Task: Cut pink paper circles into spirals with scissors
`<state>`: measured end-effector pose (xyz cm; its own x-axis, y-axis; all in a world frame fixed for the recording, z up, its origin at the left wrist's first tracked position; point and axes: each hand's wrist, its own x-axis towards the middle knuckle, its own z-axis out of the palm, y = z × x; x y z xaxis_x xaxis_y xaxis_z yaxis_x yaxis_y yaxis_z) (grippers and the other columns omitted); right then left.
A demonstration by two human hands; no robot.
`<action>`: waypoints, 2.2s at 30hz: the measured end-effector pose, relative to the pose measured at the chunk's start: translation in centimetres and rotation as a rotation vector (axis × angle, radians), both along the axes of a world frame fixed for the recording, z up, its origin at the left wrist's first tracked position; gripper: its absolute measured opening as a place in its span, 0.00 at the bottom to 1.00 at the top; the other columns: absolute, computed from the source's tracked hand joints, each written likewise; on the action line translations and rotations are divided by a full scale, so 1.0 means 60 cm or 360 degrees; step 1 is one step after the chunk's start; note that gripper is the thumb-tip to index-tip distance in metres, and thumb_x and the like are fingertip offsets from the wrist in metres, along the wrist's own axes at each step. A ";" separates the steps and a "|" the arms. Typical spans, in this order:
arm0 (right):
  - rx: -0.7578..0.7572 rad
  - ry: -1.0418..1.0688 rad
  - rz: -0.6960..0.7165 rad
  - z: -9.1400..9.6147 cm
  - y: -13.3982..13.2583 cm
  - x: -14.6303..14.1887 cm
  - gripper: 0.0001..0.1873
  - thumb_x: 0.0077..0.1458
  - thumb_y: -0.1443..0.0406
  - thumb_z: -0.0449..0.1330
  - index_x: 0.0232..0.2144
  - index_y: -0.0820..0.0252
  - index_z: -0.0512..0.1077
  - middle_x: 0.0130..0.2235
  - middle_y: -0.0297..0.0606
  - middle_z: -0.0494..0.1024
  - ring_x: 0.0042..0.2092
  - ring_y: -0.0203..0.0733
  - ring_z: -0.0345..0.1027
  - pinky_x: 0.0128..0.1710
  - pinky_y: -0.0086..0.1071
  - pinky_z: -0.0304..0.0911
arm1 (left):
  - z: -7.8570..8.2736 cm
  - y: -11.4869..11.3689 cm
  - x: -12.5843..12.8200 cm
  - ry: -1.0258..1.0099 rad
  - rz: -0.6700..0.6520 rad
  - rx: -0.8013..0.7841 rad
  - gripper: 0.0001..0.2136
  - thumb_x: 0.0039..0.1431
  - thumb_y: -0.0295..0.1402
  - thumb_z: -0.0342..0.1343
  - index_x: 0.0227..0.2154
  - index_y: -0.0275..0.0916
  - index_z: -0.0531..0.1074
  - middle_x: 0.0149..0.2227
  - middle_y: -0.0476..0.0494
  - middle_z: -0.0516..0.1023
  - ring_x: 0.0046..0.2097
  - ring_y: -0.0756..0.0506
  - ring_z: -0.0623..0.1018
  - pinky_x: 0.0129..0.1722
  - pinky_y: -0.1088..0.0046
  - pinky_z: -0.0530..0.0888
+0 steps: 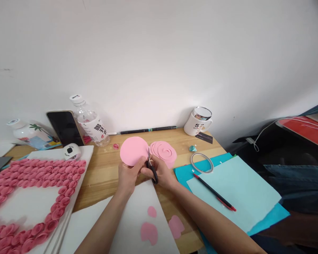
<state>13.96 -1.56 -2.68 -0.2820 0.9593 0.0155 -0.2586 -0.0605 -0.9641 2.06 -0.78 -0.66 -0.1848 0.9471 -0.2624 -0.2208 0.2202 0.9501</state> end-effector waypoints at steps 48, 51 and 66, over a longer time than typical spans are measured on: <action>0.0030 0.0112 0.0057 0.006 0.003 -0.001 0.19 0.42 0.57 0.68 0.30 0.59 0.64 0.23 0.33 0.74 0.29 0.40 0.71 0.29 0.31 0.62 | 0.013 0.001 -0.009 0.0277 -0.0166 0.0110 0.10 0.40 0.36 0.63 0.17 0.32 0.74 0.16 0.46 0.73 0.15 0.54 0.64 0.12 0.79 0.60; 0.0012 0.0134 0.0073 0.005 0.003 -0.001 0.19 0.42 0.58 0.68 0.30 0.59 0.64 0.23 0.32 0.73 0.28 0.39 0.69 0.28 0.30 0.60 | 0.011 0.002 -0.009 0.0273 -0.0168 0.0111 0.11 0.40 0.37 0.64 0.18 0.31 0.75 0.17 0.46 0.73 0.16 0.54 0.64 0.13 0.79 0.61; -0.0059 0.0031 -0.0025 0.006 0.001 0.002 0.18 0.40 0.58 0.67 0.26 0.60 0.64 0.19 0.26 0.64 0.20 0.29 0.52 0.20 0.25 0.48 | -0.002 0.004 -0.010 0.0089 -0.0221 0.0140 0.13 0.43 0.38 0.62 0.17 0.31 0.73 0.16 0.47 0.71 0.17 0.54 0.66 0.13 0.80 0.61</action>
<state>14.08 -1.51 -2.32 -0.2670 0.9636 -0.0151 -0.2785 -0.0921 -0.9560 1.46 -0.55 -0.77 -0.0628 0.9833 -0.1706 -0.1402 0.1606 0.9770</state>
